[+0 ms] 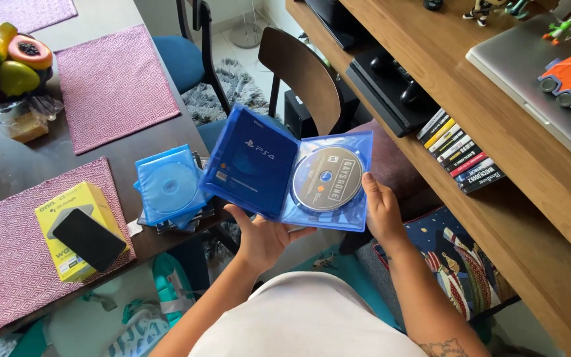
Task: Cleaning PlayStation 4 game discs with a cloth and organizing the cases on a desk.
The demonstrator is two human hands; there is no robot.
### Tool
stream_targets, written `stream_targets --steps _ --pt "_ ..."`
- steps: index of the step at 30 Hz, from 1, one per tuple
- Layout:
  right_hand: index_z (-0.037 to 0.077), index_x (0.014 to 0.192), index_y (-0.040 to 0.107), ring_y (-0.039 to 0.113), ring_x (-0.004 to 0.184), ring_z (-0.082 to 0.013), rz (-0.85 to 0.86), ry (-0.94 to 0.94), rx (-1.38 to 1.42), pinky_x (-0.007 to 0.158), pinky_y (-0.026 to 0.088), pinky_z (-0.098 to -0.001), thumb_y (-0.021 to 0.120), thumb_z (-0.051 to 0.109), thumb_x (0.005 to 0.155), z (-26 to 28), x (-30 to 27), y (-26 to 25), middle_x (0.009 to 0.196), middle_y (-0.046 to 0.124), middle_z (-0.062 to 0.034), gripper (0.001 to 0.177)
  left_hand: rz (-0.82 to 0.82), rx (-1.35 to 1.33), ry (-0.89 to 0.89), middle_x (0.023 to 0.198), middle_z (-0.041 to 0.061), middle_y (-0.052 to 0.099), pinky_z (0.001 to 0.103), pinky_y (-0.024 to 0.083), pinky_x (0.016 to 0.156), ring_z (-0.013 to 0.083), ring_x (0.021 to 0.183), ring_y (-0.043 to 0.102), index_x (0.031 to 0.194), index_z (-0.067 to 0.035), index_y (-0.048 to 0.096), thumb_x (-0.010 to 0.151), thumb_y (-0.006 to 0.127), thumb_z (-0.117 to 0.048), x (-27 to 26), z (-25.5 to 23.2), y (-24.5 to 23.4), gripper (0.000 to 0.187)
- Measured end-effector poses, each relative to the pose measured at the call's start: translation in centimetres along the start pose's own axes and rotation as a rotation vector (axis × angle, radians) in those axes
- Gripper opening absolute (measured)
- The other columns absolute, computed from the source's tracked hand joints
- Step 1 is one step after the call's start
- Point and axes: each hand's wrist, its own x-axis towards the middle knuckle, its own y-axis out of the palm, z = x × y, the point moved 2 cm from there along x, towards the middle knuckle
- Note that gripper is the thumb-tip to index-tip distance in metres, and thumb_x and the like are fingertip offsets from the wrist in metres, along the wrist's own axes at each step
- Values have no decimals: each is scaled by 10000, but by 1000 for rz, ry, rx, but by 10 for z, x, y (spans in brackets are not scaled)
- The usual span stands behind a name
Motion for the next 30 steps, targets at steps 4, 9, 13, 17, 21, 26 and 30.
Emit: stream_targets --steps 4,9,13,17,21,26,30 --pt "82 580 571 383 548 -115 23 -38 -58 578 399 -267 341 339 1049 12 1 3 536 443 28 582 18 -41 -38 1040 120 686 590 449 943 350 999 647 1145 -196 609 667 108 -890 4 9 -11 981" --pt "91 555 579 410 525 -93 -4 -80 26 551 369 -244 361 318 1053 -24 4 10 516 484 7 589 -36 9 114 1253 164 562 451 570 791 339 972 647 1428 -203 348 913 487 -140 21 29 -39 537" --pt "56 543 550 477 482 -196 4 -115 -153 538 416 -305 340 326 1028 15 -11 22 458 474 -127 593 -90 38 174 1267 126 533 407 584 763 297 952 652 1419 -181 368 872 515 -3 28 34 -52 594" --pt "-12 799 653 600 833 -277 256 -4 -199 881 434 -430 459 428 925 -6 -22 22 787 642 -213 497 -125 65 259 1230 134 548 363 592 747 276 953 654 1408 -160 364 877 517 11 29 20 -43 579" --pt "36 700 618 577 694 -193 286 -89 -34 785 474 -380 515 347 938 41 -32 28 654 606 -110 405 -125 98 279 1236 153 563 349 582 758 251 954 654 1420 -160 348 869 539 13 29 18 -40 608" --pt "76 470 440 367 473 -133 319 -52 -1 504 368 -291 485 316 954 74 -30 24 446 376 4 543 -127 125 278 1233 141 574 327 587 738 225 931 657 1423 -178 349 867 543 21 24 14 -33 622" --pt "83 446 459 383 414 -138 377 -43 -8 476 349 -283 488 344 951 72 -28 17 389 411 -46 569 -56 156 290 1330 149 512 305 571 784 226 1017 634 1455 -207 284 871 525 47 20 5 -26 680"
